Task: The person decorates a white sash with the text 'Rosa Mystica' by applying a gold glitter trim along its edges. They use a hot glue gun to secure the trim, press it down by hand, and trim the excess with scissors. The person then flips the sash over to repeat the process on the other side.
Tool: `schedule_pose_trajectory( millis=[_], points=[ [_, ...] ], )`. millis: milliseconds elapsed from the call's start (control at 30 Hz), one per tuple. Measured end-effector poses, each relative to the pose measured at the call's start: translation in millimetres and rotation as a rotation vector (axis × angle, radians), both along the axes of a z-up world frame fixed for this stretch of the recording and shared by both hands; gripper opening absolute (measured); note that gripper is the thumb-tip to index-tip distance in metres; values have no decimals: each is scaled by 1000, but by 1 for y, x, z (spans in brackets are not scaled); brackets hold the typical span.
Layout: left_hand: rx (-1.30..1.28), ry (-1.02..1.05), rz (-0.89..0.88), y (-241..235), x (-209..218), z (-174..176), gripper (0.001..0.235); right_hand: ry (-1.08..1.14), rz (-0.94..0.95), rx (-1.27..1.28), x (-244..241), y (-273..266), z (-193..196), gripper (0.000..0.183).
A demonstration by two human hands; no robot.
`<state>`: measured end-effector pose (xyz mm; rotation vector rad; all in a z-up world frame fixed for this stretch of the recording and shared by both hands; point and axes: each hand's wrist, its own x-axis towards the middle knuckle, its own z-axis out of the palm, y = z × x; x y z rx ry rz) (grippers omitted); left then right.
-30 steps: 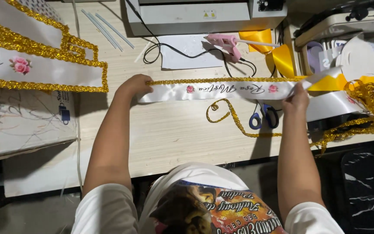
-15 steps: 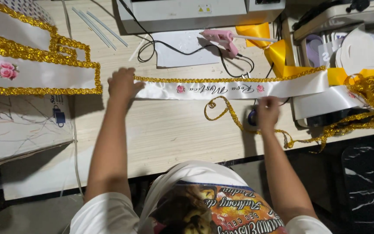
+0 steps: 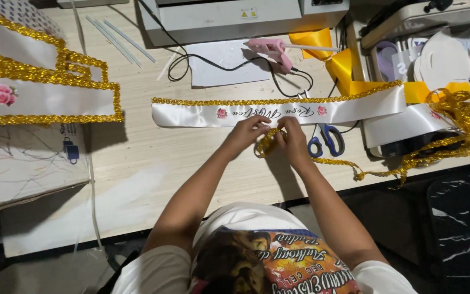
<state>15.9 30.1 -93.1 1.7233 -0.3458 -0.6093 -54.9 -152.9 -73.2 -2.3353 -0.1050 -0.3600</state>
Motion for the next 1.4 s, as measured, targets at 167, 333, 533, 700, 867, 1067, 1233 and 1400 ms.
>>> schedule_pose_trajectory(
  millis=[167, 333, 533, 700, 867, 1067, 1233, 1400],
  points=[
    [-108, 340, -44, 0, 9, 39, 32, 31, -12, 78, 0, -19, 12, 20],
    [-361, 177, -136, -13, 13, -12, 33, -12, 33, 21, 8, -16, 34, 20],
    [-298, 241, -203, 36, 15, 26, 30, -93, 88, 51, 6, -45, 44, 22],
    [-133, 374, -255, 73, 18, 41, 29, -43, 10, 15, 3, -63, 44, 23],
    [-117, 208, -335, 80, 19, 12, 25, -55, 40, -39, 2, -59, 48, 27],
    [-64, 204, -246, 95, 23, 2, 25, 19, 120, -100, 4, -52, 77, 44],
    [21, 258, -136, 115, 18, 6, 24, 82, 139, -126, 4, -57, 55, 35],
    [-172, 482, 96, 131, 11, 14, 20, 131, 108, -37, 11, -51, 50, 16]
  ],
)
